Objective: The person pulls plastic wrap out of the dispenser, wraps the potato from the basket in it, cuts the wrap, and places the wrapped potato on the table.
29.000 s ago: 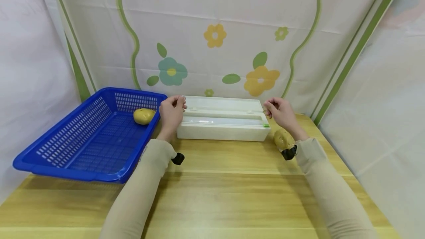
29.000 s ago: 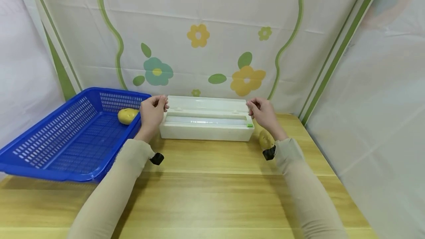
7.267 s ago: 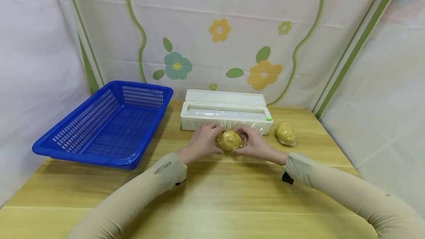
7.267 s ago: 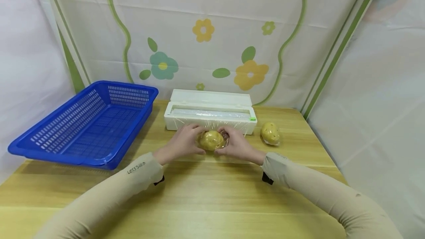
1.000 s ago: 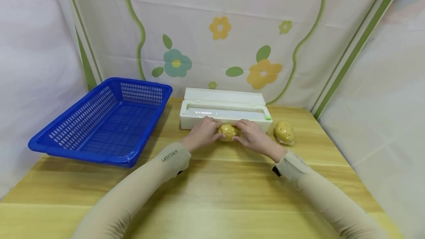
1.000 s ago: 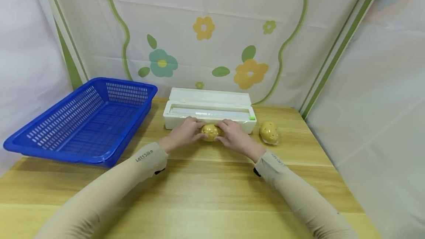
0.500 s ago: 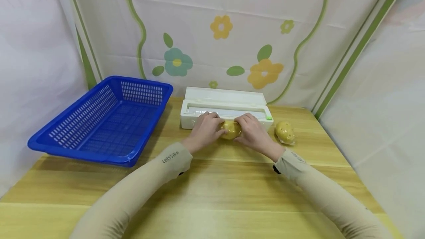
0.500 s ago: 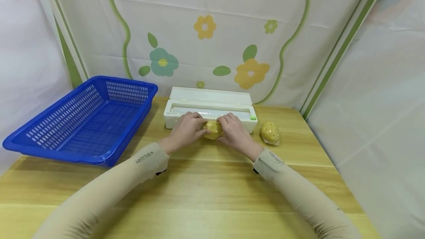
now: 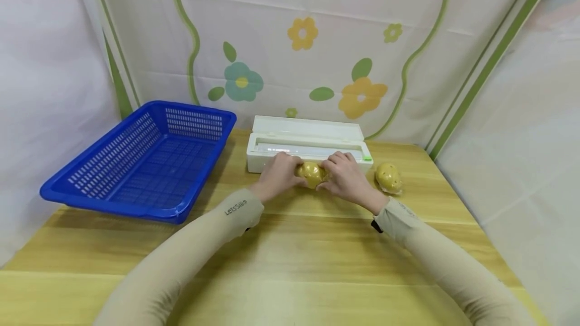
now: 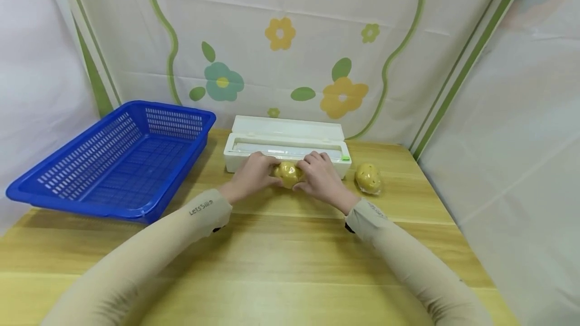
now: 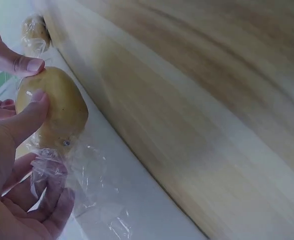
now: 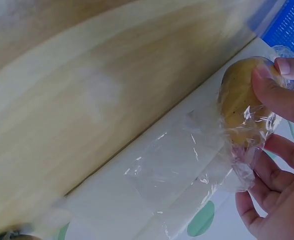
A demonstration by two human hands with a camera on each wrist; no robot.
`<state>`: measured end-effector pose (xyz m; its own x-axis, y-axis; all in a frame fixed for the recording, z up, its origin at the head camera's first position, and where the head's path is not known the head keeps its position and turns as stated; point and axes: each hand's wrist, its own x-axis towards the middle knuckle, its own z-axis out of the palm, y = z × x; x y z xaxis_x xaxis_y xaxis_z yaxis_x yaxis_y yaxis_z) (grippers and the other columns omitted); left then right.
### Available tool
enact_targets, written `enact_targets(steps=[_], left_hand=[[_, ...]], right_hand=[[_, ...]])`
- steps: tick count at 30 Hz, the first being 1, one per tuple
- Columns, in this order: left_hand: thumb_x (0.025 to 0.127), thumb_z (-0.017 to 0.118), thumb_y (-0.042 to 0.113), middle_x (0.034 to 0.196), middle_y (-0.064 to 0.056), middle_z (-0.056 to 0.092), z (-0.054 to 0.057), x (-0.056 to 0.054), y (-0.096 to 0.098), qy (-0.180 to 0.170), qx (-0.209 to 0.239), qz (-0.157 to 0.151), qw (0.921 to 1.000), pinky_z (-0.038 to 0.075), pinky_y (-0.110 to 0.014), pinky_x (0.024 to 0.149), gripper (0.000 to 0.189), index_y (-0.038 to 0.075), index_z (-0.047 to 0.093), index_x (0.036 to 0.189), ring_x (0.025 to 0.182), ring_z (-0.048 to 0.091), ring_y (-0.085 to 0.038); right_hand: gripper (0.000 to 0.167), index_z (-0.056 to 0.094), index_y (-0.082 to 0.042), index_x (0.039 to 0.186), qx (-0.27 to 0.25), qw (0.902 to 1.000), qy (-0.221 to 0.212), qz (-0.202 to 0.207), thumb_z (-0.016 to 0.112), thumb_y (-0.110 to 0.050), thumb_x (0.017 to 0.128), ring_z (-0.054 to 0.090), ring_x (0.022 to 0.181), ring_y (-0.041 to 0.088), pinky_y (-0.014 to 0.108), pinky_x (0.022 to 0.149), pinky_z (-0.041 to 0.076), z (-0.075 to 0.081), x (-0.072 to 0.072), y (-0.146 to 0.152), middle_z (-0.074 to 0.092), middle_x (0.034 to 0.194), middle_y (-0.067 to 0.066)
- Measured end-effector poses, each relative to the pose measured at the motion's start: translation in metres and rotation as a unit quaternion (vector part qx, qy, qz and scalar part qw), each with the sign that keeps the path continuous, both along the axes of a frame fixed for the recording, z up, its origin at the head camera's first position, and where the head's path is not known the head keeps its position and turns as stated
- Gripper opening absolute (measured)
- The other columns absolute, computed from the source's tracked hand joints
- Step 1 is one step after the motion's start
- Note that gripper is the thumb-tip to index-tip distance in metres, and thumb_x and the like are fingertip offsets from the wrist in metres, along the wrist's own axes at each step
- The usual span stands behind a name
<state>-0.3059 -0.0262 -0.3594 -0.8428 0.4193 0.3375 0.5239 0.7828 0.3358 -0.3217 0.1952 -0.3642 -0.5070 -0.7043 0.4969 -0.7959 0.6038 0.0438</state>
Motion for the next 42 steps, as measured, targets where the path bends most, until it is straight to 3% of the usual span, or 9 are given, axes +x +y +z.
enact_targets(steps=[4,12,19,27,33,37,42], left_hand=[[0.071,0.087,0.039,0.09,0.0,0.074,0.001,-0.002,0.0,0.014,-0.023,-0.004,0.9996,0.044,-0.031,0.077,0.043,0.011,0.077,0.102,0.074,0.058,-0.012],[0.072,0.085,0.044,0.078,0.003,0.069,0.0,-0.004,0.003,0.026,-0.08,0.002,0.9965,0.042,-0.028,0.067,0.037,0.014,0.075,0.091,0.07,0.051,-0.014],[0.069,0.086,0.044,0.076,0.005,0.067,0.002,-0.003,0.005,0.003,-0.085,0.008,0.9963,0.041,-0.028,0.067,0.038,0.014,0.075,0.091,0.07,0.05,-0.014],[0.071,0.086,0.043,0.071,0.004,0.067,0.008,-0.006,0.004,-0.009,-0.097,0.003,0.9952,0.044,-0.029,0.068,0.035,0.012,0.078,0.085,0.066,0.051,-0.012],[0.079,0.084,0.036,0.076,0.004,0.069,0.013,-0.005,0.004,-0.013,-0.074,-0.012,0.9971,0.046,-0.026,0.062,0.022,0.015,0.079,0.082,0.065,0.055,-0.009],[0.079,0.084,0.034,0.079,0.003,0.068,0.013,-0.005,0.006,-0.014,-0.07,-0.011,0.9974,0.047,-0.027,0.065,0.023,0.012,0.077,0.084,0.068,0.057,-0.009],[0.079,0.085,0.035,0.079,0.002,0.067,0.013,-0.004,0.007,-0.021,-0.078,0.002,0.9967,0.048,-0.029,0.067,0.029,0.009,0.075,0.088,0.069,0.057,-0.012]], right_hand=[[0.056,0.071,-0.003,0.103,0.02,0.9997,-0.01,-0.008,0.092,-0.038,0.064,0.055,0.094,0.028,0.048,0.086,0.04,0.002,-0.001,-0.001,0.066,0.094,0.009],[0.056,0.07,-0.003,0.105,0.044,0.9984,-0.024,-0.027,0.092,-0.036,0.066,0.052,0.097,0.028,0.048,0.085,0.037,0.003,-0.001,-0.001,0.066,0.094,0.009],[0.055,0.071,-0.003,0.103,0.058,0.9975,-0.028,-0.03,0.091,-0.038,0.066,0.052,0.097,0.027,0.048,0.085,0.036,0.003,-0.002,-0.002,0.066,0.092,0.008],[0.057,0.075,-0.006,0.098,0.054,0.9979,-0.021,-0.028,0.094,-0.042,0.058,0.048,0.102,0.03,0.052,0.089,0.036,0.008,-0.002,-0.005,0.063,0.094,0.007],[0.046,0.078,-0.01,0.1,0.007,0.9966,-0.069,-0.044,0.093,-0.036,0.065,0.043,0.109,0.036,0.056,0.09,0.035,0.01,0.001,0.001,0.055,0.112,0.014],[0.041,0.077,-0.01,0.103,-0.027,0.9916,-0.116,-0.051,0.09,-0.031,0.072,0.044,0.11,0.035,0.053,0.085,0.037,0.008,0.001,0.005,0.054,0.112,0.012],[0.044,0.074,-0.005,0.109,-0.078,0.983,-0.159,-0.049,0.089,-0.025,0.073,0.046,0.111,0.033,0.056,0.093,0.033,0.006,0.0,0.015,0.055,0.112,0.011]])
